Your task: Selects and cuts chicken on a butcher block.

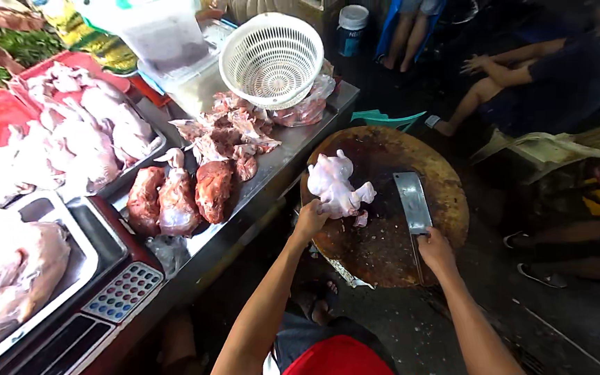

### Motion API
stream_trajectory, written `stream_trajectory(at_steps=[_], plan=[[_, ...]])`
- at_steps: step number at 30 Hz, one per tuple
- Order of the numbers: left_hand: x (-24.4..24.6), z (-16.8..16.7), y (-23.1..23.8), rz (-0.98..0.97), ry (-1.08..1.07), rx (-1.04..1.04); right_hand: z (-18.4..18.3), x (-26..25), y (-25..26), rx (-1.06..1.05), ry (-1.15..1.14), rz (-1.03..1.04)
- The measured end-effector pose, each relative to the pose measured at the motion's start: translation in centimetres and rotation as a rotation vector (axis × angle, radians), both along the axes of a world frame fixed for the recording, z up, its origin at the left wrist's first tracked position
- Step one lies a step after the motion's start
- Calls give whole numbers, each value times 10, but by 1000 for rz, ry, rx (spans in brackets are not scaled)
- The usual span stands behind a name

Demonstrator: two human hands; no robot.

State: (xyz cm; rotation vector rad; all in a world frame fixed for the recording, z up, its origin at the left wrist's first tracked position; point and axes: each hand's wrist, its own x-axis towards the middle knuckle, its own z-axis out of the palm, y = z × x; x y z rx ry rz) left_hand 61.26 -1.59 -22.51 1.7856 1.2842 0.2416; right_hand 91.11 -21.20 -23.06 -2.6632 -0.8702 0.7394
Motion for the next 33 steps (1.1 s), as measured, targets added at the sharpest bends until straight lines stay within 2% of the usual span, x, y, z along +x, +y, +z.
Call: stream_trajectory(at_steps=[5,7,10,13,15,18,23,28,33], plan=[[-4,6,-8,-80,-42,65,-10,-19,11,-145,-34,-5],[-9,11,-11,-129,-29,65,-5,-20,11,-51,-45,-66],[-15,10,-16,-115,-26,62,20,-38,1,281,130,-145],[-16,5,-19,-92,-50,69,49,-67,14,438,317,-19],[-16,2,-20,-88,-54,95,59,-93,41,451,310,143],[-14,8,-17,-85,-15,68,59,-122,91,410,142,322],[-17,10,-15,-95,14,71,39,-135,135,230,124,366],[-20,11,-15,-126,48,64,19,-123,119,227,114,344],[-23,13,-11,-175,89,74,-1,-106,76,160,156,378]])
